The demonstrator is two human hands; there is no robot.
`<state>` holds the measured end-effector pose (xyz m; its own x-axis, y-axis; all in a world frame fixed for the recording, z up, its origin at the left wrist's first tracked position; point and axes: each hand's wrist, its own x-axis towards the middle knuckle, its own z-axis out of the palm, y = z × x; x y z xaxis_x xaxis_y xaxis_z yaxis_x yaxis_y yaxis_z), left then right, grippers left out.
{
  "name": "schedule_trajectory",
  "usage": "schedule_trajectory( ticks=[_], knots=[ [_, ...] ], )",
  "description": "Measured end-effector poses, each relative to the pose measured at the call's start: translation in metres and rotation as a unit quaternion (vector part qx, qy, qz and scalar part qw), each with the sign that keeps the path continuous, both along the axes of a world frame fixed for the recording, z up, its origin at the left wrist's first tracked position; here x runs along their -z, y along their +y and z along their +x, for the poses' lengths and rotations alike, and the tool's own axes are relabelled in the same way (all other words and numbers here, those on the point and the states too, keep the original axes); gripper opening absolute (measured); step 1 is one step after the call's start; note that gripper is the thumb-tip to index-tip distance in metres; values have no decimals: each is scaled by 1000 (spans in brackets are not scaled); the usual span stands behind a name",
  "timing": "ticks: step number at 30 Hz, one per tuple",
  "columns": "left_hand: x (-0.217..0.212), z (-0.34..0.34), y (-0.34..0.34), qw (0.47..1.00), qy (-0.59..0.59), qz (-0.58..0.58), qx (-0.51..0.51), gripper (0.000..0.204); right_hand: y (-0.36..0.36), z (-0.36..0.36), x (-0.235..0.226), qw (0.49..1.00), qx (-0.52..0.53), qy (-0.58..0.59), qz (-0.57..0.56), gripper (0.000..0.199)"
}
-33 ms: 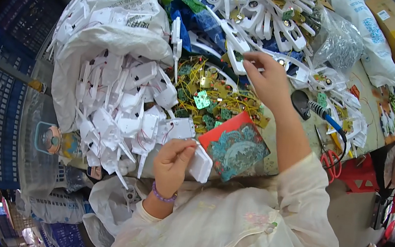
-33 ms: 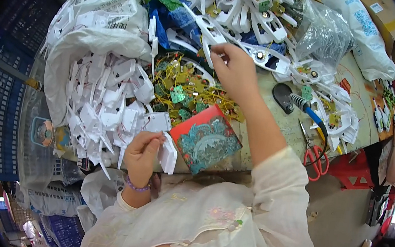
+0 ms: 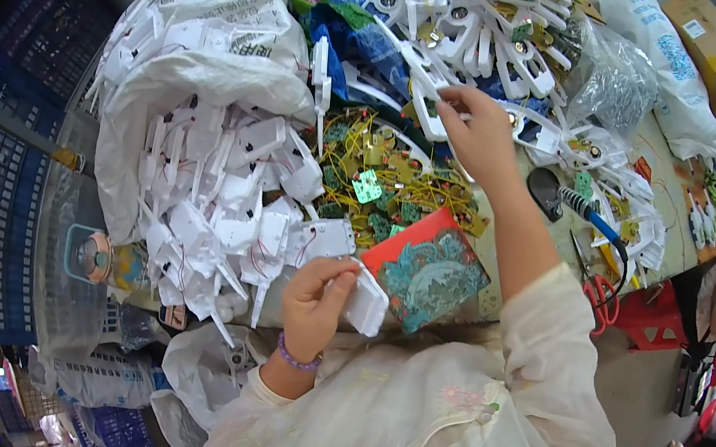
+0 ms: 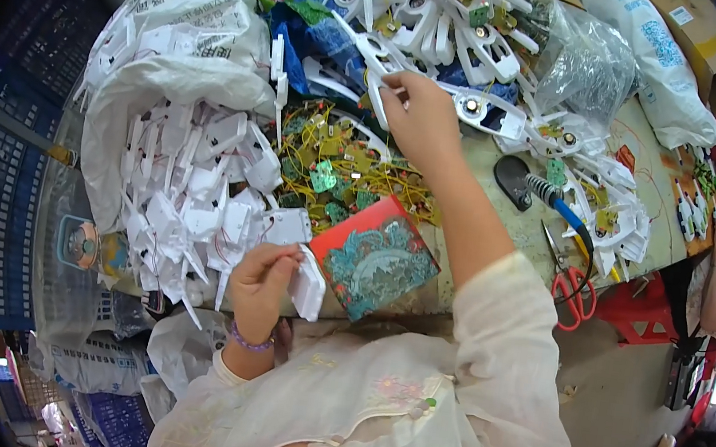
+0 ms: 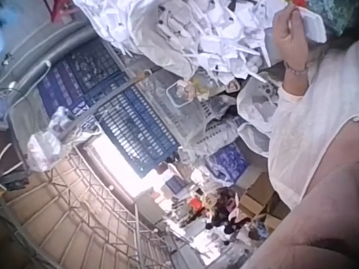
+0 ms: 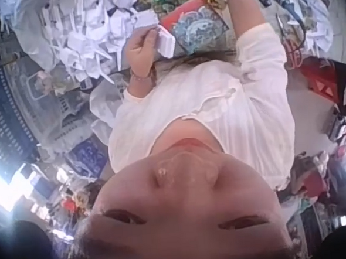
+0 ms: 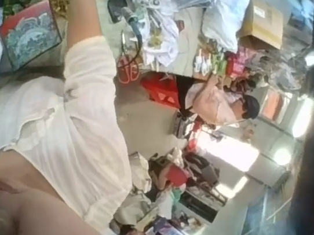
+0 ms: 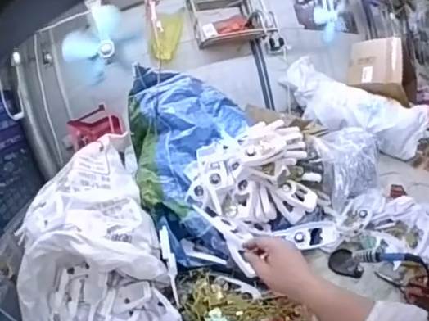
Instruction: Soldering internal wiring onto circuit boards and speakers for toy walkie-talkies and assembling the plastic casing.
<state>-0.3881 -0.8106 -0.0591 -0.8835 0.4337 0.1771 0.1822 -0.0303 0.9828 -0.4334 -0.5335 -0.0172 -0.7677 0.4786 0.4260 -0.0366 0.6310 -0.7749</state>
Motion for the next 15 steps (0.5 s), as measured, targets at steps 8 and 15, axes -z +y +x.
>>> schedule_trajectory(
  ticks=[8,15],
  knots=[
    [7,0,-5,999,34,21,25,13,36,-73,-1,993,64,-99,26,44],
    [0,-4,-11,998,56,-16,-14,8,-1,-1,-55,979,-77,129,-137,33]
  ],
)
